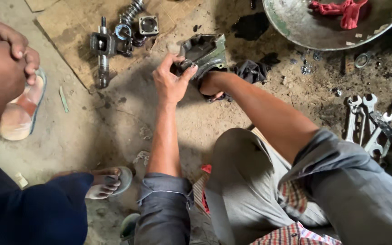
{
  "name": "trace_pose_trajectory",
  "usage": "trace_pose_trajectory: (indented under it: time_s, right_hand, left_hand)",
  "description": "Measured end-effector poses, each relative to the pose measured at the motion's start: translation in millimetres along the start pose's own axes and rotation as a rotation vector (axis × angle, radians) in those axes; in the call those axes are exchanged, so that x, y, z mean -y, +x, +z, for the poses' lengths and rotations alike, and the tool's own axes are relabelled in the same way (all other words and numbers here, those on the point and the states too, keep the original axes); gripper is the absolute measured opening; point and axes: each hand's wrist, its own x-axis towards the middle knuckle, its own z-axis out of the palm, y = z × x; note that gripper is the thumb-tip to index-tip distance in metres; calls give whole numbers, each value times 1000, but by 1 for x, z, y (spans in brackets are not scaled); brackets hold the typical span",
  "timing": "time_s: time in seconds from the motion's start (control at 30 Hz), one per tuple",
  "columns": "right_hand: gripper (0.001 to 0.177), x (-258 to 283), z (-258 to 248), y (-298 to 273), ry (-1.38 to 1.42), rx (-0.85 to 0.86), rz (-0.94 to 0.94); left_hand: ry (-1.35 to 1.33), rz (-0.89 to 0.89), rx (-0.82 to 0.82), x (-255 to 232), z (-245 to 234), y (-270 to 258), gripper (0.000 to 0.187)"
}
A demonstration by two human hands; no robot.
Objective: The person cleans a mechanical engine component using a black cloth and liquid from a plastic bottle while sitting on the floor. They wipe the interior surfaces of the part and handle various wrenches and metal components.
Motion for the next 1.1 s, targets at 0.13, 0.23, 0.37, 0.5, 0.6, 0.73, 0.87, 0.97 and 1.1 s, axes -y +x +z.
trace_pose_trajectory:
  time_s: [0.13, 0.23, 0.37, 0.5, 0.6, 0.73, 0.87, 0.97, 1.1]
  right_hand:
    - [26, -16, 20, 17, 806, -206, -158]
    - [26, -27, 39, 25, 1035, -371, -201]
    - [26, -25, 39, 41, 1044, -588, -182]
    - [27, -37, 51, 70, 592, -477, -176]
    - [28, -53, 34, 94, 43, -413, -221]
    - [30, -52, 34, 103, -639, -375, -290]
    - [30, -24, 20, 51, -261, -356, -29]
    - [30, -3, 17, 4, -274, -434, -11]
    - [30, 27, 15, -42, -720, -575, -74]
  left_hand:
    - [3, -46, 17, 0, 5, 3, 39]
    - [-50, -55, 47, -3, 9, 9, 37]
    - [-28, 61, -9, -3, 4, 8, 36]
    - [-96, -23, 22, 9, -6, -5, 36]
    - [-64, 31, 11, 10, -7, 0, 37]
    - [-98, -29, 59, 10, -2, 8, 37]
    - [-110, -29, 62, 9, -1, 12, 37]
    - [-34, -9, 24, 17, -6, 9, 38]
    - [-102, -77, 16, 32, -11, 5, 34]
